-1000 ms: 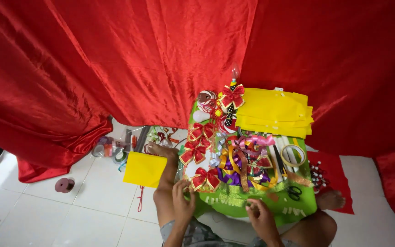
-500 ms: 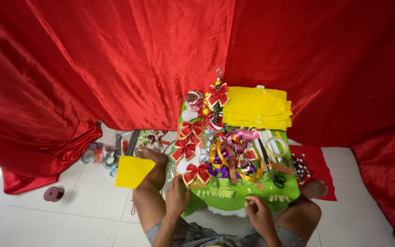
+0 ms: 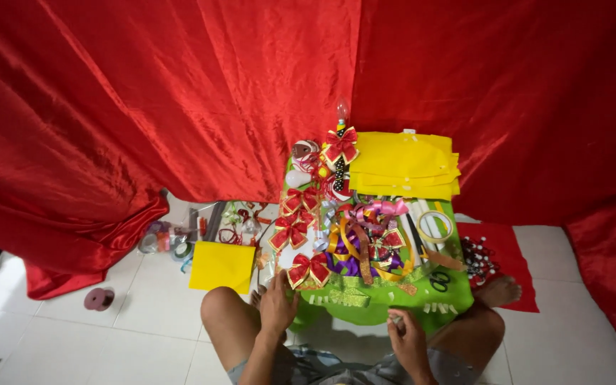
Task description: Assembling decorative toy parts by attaching bows and folding paper components around a tube.
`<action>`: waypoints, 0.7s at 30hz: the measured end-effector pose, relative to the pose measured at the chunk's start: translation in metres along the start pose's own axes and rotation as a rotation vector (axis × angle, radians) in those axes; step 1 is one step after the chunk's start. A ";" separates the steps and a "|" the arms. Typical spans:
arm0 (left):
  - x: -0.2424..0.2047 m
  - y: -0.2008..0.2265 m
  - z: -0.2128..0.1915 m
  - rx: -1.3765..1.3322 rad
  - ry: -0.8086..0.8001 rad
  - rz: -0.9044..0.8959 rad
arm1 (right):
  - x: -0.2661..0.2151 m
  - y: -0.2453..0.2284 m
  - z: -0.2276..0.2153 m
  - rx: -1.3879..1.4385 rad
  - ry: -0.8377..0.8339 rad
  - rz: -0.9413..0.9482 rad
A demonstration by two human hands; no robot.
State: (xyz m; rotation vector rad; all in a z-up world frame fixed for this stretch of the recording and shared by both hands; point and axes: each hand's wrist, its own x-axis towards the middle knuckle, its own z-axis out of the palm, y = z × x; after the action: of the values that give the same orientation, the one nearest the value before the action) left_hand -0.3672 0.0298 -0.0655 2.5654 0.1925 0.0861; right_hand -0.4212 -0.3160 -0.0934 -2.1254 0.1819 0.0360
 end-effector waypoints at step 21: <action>0.018 -0.016 0.002 0.040 -0.219 -0.241 | 0.086 -0.008 -0.059 -0.053 0.360 -0.125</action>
State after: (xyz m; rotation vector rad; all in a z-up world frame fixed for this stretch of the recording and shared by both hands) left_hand -0.3510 0.0445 -0.0757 2.5461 0.4195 -0.2906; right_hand -0.3376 -0.3721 -0.0637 -2.1776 0.2613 -0.4220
